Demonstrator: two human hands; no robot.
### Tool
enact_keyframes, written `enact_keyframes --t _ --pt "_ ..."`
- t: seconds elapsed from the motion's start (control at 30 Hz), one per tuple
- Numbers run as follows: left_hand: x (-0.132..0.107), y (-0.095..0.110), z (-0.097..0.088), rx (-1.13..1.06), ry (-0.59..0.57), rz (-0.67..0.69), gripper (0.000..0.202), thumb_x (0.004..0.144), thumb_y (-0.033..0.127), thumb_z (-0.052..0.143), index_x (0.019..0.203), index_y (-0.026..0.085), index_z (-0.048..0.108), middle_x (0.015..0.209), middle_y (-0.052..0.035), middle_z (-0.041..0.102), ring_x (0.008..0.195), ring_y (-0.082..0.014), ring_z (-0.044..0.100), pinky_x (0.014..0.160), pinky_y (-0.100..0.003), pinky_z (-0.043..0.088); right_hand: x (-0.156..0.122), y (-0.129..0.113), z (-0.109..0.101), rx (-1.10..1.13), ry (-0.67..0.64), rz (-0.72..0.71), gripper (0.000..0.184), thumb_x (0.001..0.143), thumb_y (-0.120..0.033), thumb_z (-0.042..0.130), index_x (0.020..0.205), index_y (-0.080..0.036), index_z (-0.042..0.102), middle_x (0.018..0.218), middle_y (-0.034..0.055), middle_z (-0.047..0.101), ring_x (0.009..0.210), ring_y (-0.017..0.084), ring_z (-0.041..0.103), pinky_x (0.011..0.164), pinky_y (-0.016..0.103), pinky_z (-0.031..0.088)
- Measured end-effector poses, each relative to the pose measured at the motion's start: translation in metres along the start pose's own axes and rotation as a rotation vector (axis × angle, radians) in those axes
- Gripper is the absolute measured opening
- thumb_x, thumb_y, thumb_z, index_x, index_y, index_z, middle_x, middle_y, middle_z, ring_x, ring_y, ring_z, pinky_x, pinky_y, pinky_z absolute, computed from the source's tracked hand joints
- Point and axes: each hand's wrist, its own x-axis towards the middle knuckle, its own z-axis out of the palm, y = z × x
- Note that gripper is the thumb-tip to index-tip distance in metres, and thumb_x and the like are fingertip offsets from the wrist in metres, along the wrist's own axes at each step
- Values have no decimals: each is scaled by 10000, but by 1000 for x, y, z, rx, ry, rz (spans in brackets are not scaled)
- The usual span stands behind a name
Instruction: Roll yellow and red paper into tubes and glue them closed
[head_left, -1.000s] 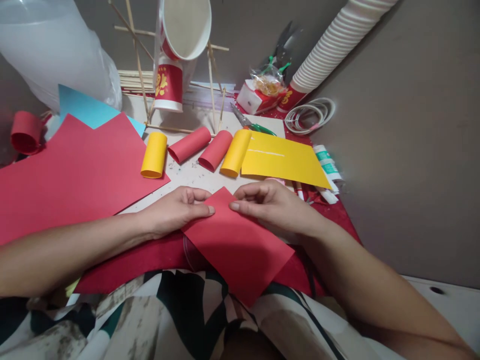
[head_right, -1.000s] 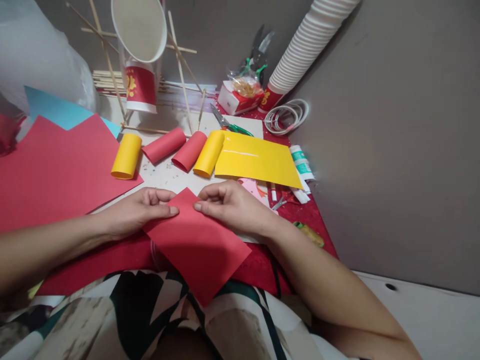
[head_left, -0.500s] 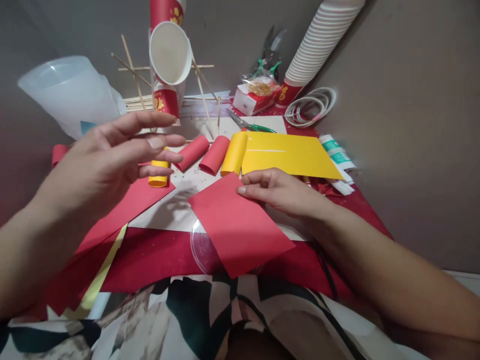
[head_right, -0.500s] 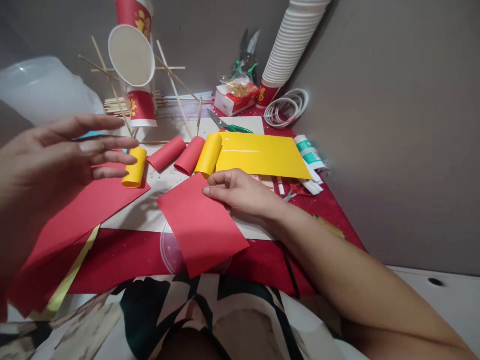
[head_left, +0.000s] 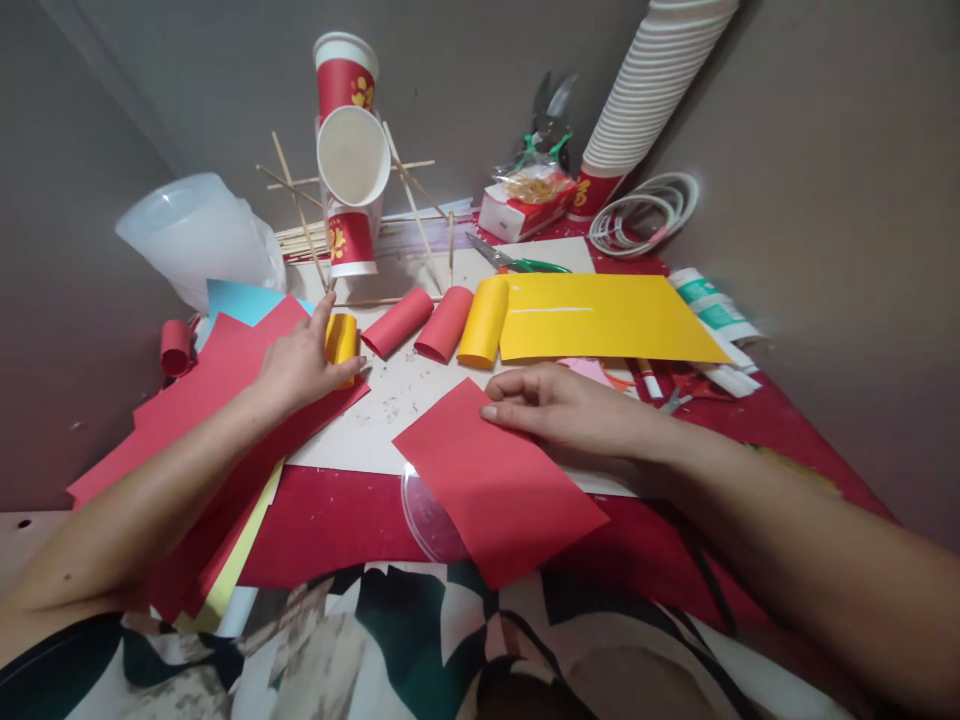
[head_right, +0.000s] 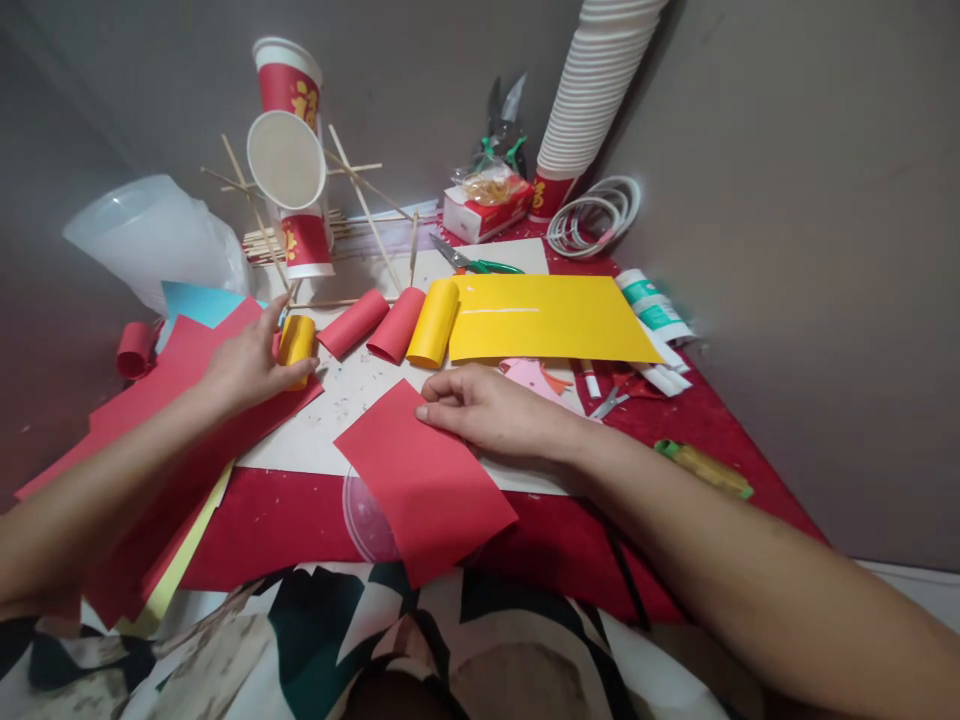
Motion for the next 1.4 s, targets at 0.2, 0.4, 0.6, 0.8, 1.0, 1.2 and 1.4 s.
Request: enact_keyframes --t 0.2,0.4,0.6,0.8,1.0,1.2,1.4 --pt "-9 -10 -4 -132 18 30 941 841 446 601 1610 178 131 1418 -222 537 1127 -390 612 880 -449 481 1 4 3 -46 24 8 363 849 -500 633 662 -208 526 579 -39 437 512 106 381 462 256 300" --pt "-24 -47 -30 52 173 -157 867 834 435 594 1596 236 233 1445 -181 547 1194 -425 600 884 -510 514 -1 1 6 -60 17 26 378 859 -532 588 682 -206 517 603 -28 450 537 111 397 482 260 302" --pt "-37 -92 -48 185 237 -302 885 842 613 574 1579 223 278 1425 -186 552 1208 -486 576 886 -586 507 0 0 3 -82 10 38 356 875 -509 560 712 -195 521 619 -28 459 569 112 409 517 260 315" --pt "-37 -52 -38 162 479 -82 688 895 546 542 1488 212 440 1352 -147 624 1193 -374 609 931 -497 502 1 2 1 -76 11 50 343 857 -490 579 691 -199 507 606 -36 440 558 109 386 517 264 293" --pt "5 26 -3 135 214 214 639 896 447 583 1464 182 465 1289 -150 674 1148 -324 642 894 -401 507 -3 -7 7 -121 53 7 330 878 -444 562 669 -193 519 629 -35 435 584 111 394 550 272 313" --pt "39 44 17 129 82 210 639 846 404 627 1432 186 494 1158 -153 723 1045 -335 676 829 -407 502 -4 -8 11 -124 106 -59 220 880 -354 562 763 -180 626 683 -19 478 639 125 439 582 277 345" --pt "38 20 10 -279 133 175 619 787 373 669 1354 147 571 1083 -130 716 957 -322 673 808 -425 514 -2 -6 13 -49 144 -35 359 859 -319 602 1161 -153 702 732 2 581 658 133 516 612 275 409"
